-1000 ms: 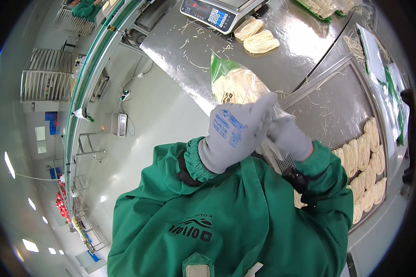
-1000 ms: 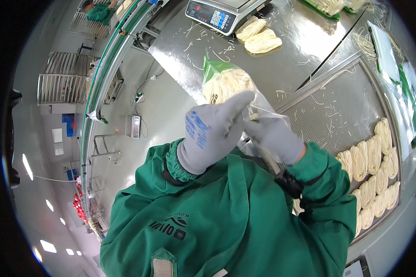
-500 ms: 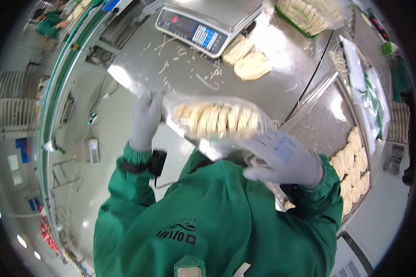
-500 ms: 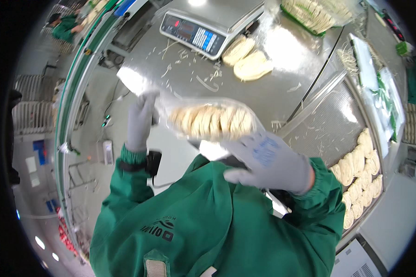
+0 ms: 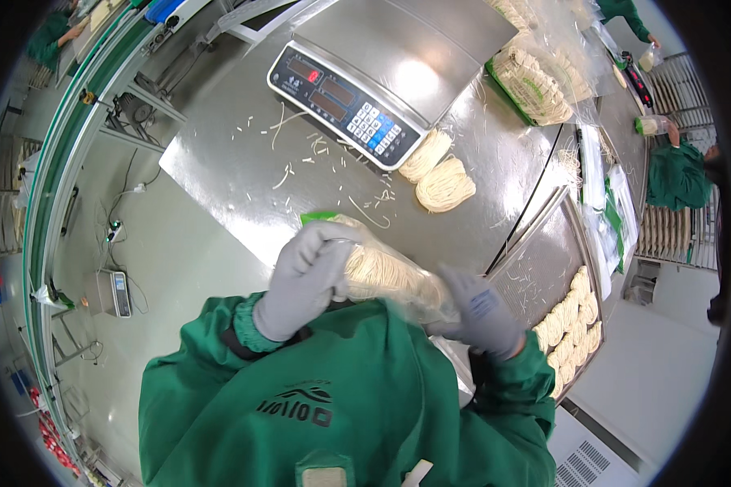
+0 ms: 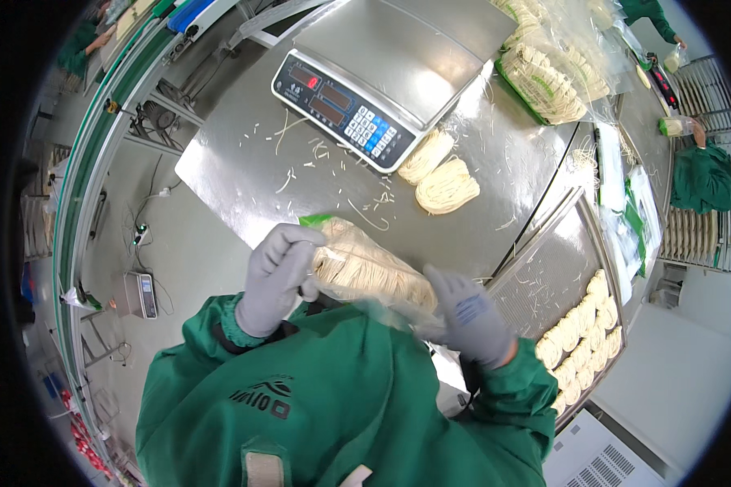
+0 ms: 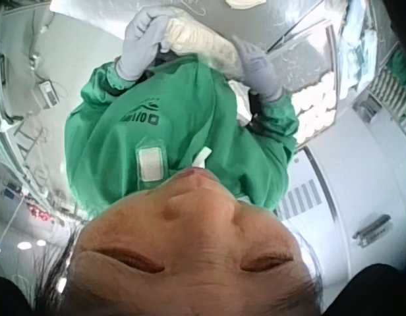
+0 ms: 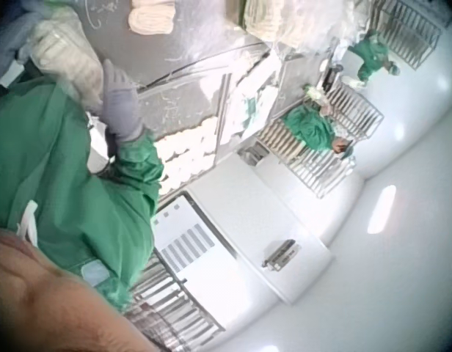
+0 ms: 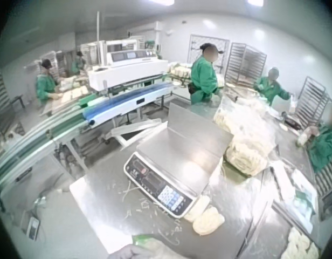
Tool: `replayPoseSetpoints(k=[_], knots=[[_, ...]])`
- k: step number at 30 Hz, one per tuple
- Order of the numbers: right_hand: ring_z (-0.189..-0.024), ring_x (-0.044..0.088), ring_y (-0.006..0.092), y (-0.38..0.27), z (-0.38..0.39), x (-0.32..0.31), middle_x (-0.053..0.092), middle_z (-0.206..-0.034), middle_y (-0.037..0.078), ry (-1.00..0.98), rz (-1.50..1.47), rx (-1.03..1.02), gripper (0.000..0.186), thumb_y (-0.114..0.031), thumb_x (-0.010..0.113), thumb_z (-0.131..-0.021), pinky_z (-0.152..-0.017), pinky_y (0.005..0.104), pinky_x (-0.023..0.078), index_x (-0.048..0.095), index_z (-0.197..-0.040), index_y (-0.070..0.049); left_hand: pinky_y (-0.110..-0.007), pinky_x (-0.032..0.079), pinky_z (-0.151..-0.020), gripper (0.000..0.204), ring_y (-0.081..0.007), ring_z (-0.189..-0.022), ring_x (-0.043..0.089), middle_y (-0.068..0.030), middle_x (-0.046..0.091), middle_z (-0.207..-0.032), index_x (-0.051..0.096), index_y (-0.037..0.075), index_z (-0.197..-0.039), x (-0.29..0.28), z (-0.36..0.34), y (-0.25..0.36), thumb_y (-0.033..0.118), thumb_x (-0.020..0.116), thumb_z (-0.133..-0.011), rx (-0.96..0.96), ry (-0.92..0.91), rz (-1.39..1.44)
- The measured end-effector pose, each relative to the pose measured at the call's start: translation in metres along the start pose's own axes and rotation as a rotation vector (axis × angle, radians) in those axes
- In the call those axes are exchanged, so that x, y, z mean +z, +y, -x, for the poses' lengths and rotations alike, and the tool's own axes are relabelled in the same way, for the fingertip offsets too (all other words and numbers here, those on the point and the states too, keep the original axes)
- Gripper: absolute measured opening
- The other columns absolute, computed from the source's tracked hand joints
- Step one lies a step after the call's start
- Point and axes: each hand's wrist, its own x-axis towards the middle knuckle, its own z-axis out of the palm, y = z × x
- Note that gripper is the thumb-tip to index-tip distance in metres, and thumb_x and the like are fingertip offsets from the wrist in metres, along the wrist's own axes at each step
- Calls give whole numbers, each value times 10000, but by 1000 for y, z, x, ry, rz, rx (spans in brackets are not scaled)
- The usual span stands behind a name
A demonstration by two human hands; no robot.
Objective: The person repeatedly picks bundles of noodles from a tray, places them into clear plastic bags, weighs the bags on a digital scale, and sets the filled bags aside. The person also retrieves a new tray of noodles from a rack and continues the packaging cycle.
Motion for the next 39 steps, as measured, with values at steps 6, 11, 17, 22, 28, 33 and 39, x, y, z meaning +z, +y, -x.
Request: replayPoseSetpoints(k=[6,11,17,22,28,33,39], knots=[[-682,600,342,-13,-37,-43,586,-706,154,434,268,208,125,-142,689,-756,-602,412,467,609,-813,-65,-289,422,-556,444,-218,-614,539,-101,538,-709,518,28,-1223,20,-98,86,10,586,-785,1198,126,-1371],[-725,625,314,33,-107,-150,639,-797,128,941,102,58,167,-184,615,-873,-649,370,489,639,-967,-48,-205,409,-556,162,-87,-633,529,-13,583,-751,608,42,-948,15,-173,170,170,512,-926,1001,-11,-900],[-852,635,248,84,-209,-179,659,-917,123,793,-76,151,360,-378,577,-913,-761,332,498,617,-1072,-57,-172,366,-501,170,-36,-550,460,47,529,-675,605,89,-890,20,-272,192,191,487,-955,440,-55,-406],[-1001,613,207,149,-179,-128,645,-1012,167,1143,-745,178,524,-441,621,-884,-825,316,484,574,-1155,5,-194,382,-520,215,-66,-539,460,26,529,-659,595,71,-877,-5,-298,185,247,506,-964,554,17,-444],[-1137,560,414,204,-132,30,602,-1139,314,216,-293,1247,841,-642,643,-753,-955,423,439,552,-1205,61,-226,456,-566,161,-75,-638,543,-19,601,-764,609,46,-1019,-32,-220,113,145,501,-951,684,104,-462],[-805,621,234,213,-138,97,652,-897,143,550,-480,1160,559,-440,743,-780,-714,352,499,586,-1041,28,-197,449,-587,398,-56,-656,537,-36,603,-787,384,-16,-1337,-50,-147,-7,122,487,-979,96,93,-141],[-762,567,134,164,-108,54,610,-854,67,732,-828,973,382,-289,709,-851,-657,268,466,573,-1057,3,-197,456,-620,425,-66,-715,558,-58,618,-861,409,15,-1347,-83,-118,-44,198,521,-980,-181,-82,-202]])
